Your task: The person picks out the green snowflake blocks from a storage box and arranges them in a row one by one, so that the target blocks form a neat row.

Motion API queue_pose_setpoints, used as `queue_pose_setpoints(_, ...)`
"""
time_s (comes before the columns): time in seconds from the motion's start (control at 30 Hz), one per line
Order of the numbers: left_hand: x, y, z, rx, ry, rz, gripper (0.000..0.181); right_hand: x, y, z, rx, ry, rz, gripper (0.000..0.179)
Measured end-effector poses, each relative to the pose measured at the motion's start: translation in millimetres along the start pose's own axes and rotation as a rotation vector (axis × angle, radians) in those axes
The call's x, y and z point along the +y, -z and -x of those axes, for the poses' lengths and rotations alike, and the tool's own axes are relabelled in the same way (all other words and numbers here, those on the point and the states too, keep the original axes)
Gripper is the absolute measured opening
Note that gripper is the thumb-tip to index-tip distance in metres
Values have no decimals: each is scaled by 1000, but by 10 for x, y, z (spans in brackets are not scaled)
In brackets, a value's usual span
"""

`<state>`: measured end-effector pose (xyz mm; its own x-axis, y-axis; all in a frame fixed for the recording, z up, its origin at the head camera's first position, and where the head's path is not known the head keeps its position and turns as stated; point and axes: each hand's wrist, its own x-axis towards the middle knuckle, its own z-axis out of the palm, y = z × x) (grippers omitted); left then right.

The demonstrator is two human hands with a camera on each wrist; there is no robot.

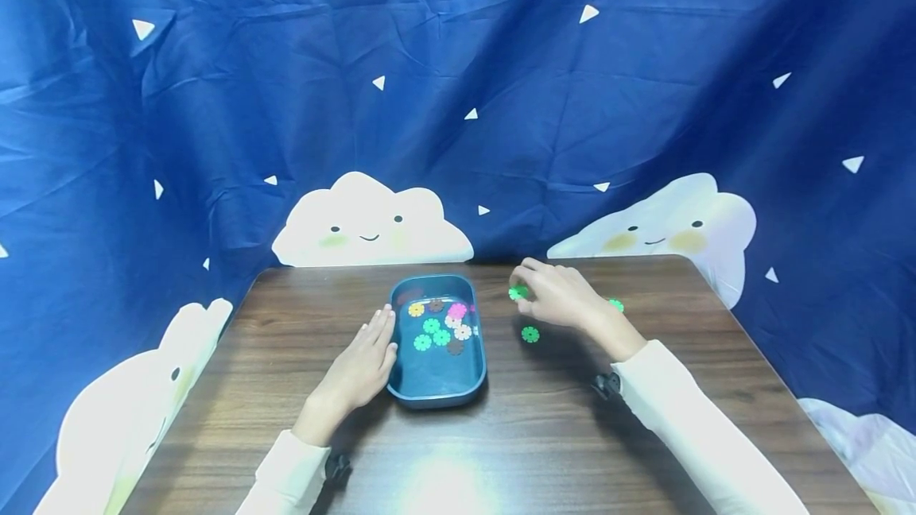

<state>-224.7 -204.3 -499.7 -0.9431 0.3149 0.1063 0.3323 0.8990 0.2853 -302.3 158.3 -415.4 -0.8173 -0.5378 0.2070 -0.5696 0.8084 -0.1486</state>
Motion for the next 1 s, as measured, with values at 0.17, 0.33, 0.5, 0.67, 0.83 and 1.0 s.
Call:
queue_pose_setpoints(0.17,-11,-1,3,-6,-2,4,60,162,-60,152,-4,-53,-36,23)
queue_pose_setpoints(0.33,-18,-6,-4,-4,-9,0,60,310,-146,278,18,-88,-50,25)
queue_pose_setpoints(0.5,-22,-7,-6,0,-9,3,60,417,-237,378,14,-127,-64,28)
queue_pose_setpoints(0.67,-16,5,-3,-7,-7,8,60,481,-347,452,-23,-150,-89,28)
queue_pose_setpoints(0.83,-5,16,-2,-10,-9,12,60,541,-488,513,-44,-147,-107,23)
queue_pose_setpoints(1.0,0,7,0,-10,-6,2,61,603,-597,572,-43,-145,-103,17)
